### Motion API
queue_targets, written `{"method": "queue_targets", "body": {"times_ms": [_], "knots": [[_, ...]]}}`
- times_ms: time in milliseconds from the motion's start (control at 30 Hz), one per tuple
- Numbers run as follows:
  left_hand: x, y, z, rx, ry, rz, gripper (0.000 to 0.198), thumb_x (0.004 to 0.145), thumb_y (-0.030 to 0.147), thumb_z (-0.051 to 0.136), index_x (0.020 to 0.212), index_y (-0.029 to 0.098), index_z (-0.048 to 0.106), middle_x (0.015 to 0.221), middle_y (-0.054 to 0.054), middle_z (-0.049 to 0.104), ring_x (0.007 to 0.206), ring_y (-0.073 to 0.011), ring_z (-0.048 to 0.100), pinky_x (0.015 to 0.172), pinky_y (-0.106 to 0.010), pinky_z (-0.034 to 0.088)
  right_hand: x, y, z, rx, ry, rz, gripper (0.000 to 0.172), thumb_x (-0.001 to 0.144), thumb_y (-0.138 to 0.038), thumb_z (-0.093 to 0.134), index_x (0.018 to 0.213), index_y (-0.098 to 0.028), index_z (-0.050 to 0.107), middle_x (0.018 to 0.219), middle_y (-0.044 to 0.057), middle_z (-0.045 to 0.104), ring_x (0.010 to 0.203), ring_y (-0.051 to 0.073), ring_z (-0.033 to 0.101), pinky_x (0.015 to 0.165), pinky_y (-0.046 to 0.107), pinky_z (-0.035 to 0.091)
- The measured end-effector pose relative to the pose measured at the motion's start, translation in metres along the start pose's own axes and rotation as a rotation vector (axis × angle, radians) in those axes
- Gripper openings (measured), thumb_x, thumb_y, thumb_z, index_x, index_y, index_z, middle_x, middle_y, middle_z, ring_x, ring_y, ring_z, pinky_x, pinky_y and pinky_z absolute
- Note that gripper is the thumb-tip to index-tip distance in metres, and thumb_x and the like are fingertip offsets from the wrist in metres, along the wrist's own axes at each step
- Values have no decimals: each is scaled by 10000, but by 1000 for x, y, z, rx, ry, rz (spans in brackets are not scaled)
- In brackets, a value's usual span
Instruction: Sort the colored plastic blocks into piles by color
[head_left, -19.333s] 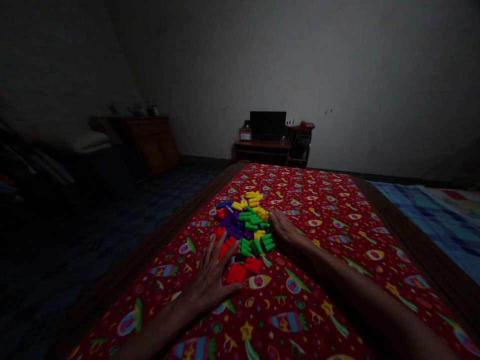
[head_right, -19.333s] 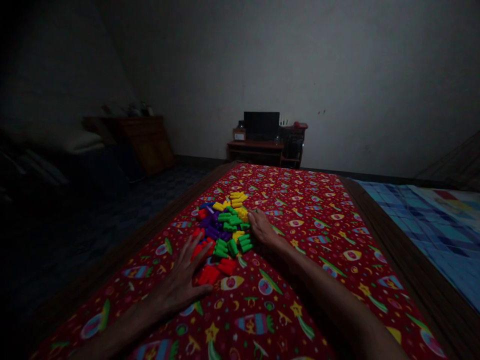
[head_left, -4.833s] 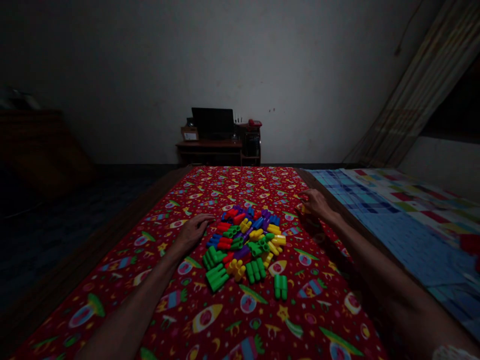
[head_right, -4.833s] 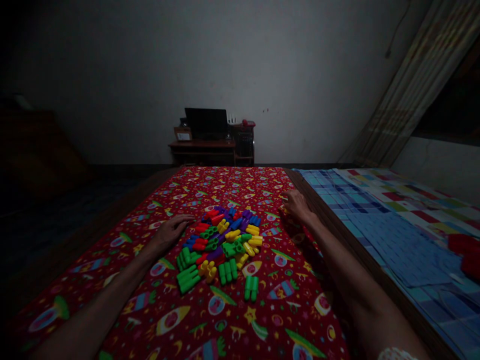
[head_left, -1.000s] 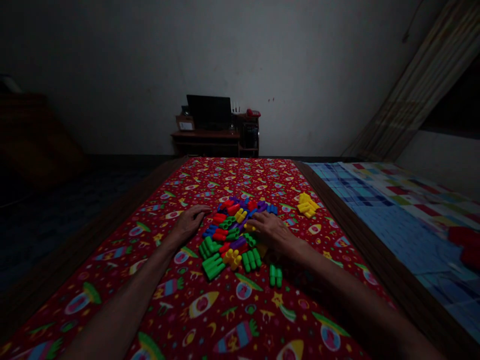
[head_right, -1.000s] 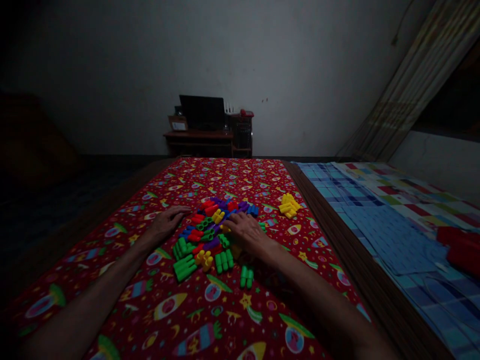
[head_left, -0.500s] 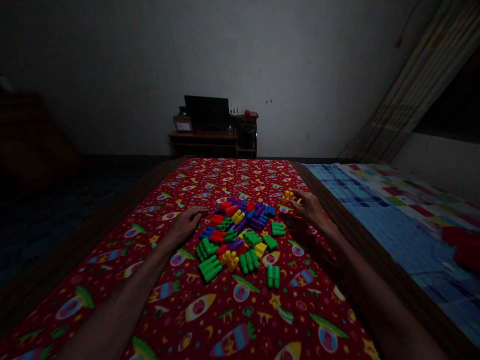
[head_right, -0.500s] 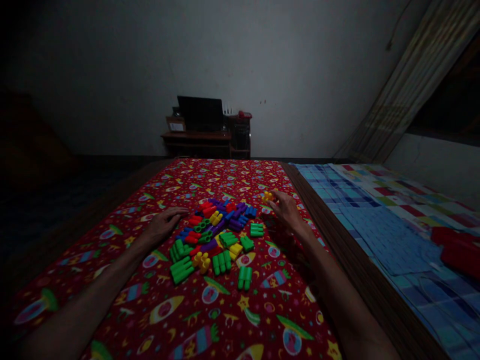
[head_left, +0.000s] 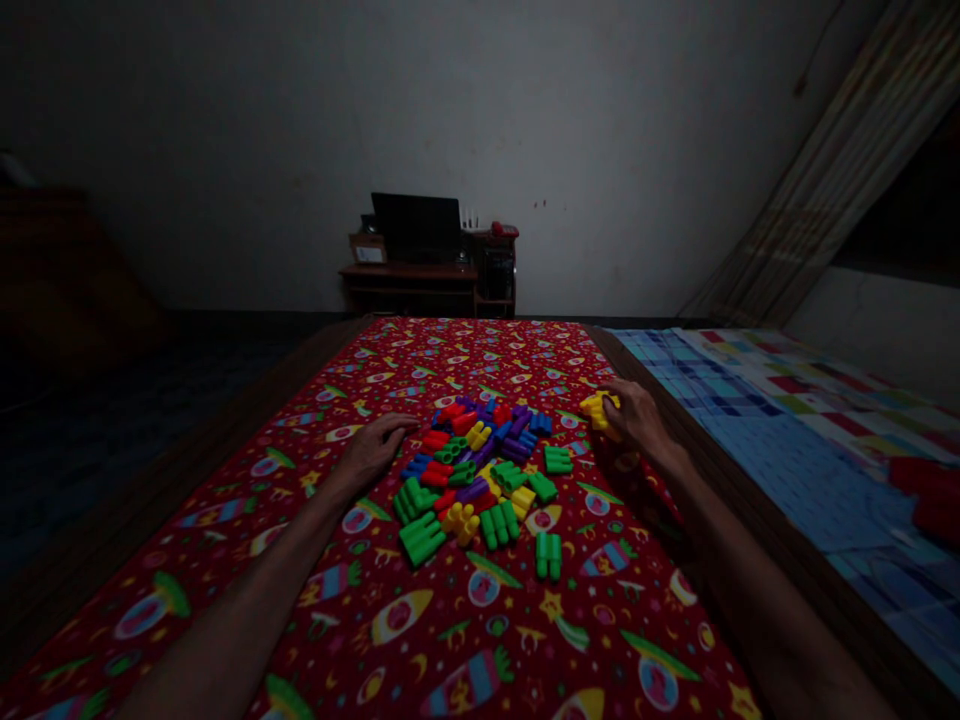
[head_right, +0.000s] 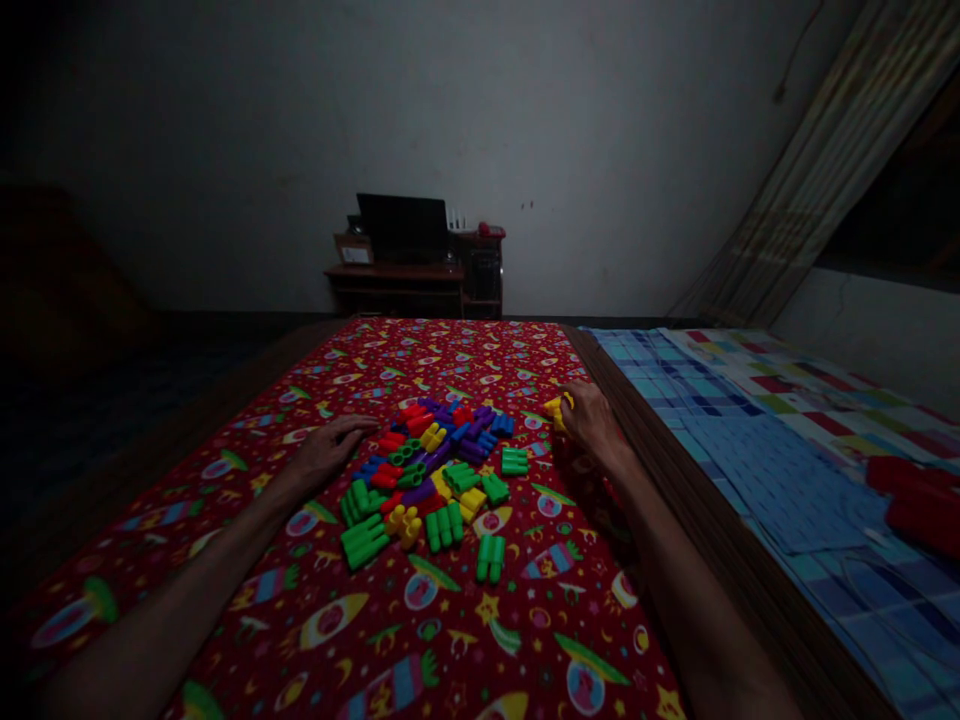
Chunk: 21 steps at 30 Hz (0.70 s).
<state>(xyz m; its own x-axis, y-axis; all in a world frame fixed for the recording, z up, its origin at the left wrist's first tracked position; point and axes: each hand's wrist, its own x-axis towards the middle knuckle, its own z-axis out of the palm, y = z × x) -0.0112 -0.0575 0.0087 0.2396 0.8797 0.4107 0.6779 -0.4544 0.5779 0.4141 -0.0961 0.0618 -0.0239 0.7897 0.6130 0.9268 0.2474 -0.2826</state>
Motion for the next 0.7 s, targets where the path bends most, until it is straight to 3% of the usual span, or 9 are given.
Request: {"method": "queue_targets", "body": {"times_ms": [100,233,367,500,600,700], "knots": [[0,-3,2,-12,8,-7,368,812,396,414,889,183,704,1019,-89,720,963,-228,651,922,-380,501,4,-38,-1,165,-43,-85,249,815,-148,506,952,-155,714,966,108,727,877,215,669,812,336,503],[1,-8,4,-25,19,-12,357,812,398,421,891,199,707,1018,-77,722,976,-227,648,930,-385,498,4,-101,15,355,-293,-301,259,849,-136,531,1047,-189,689,990,80,719,883,179,661,786,280,488],[1,-8,4,-23,10,4,357,817,395,414,885,201,706,1012,-75,722,982,-222,646,933,-377,498,0,-141,45,252,-430,-435,303,851,-134,566,1142,-178,637,1062,117,680,959,195,619,818,296,457],[1,-7,3,-19,7,-3,372,823,393,404,902,182,700,1025,-91,716,981,-230,647,929,-390,502,1,-143,57,287,-428,-382,299,834,-91,539,1105,-148,654,958,92,701,846,168,623,754,257,443],[0,-6,2,-14,-10,0,378,822,393,402,912,175,698,1034,-98,713,983,-231,647,928,-386,503,12,-129,44,393,-410,-262,255,829,-116,536,1028,-156,691,829,44,716,715,140,633,644,214,431],[0,-6,2,-9,-8,-10,379,820,397,407,912,174,700,1044,-100,713,987,-232,647,933,-387,499,26,-102,23,360,-343,-96,218,800,-144,578,967,-153,719,833,51,735,703,144,655,629,209,448]]}}
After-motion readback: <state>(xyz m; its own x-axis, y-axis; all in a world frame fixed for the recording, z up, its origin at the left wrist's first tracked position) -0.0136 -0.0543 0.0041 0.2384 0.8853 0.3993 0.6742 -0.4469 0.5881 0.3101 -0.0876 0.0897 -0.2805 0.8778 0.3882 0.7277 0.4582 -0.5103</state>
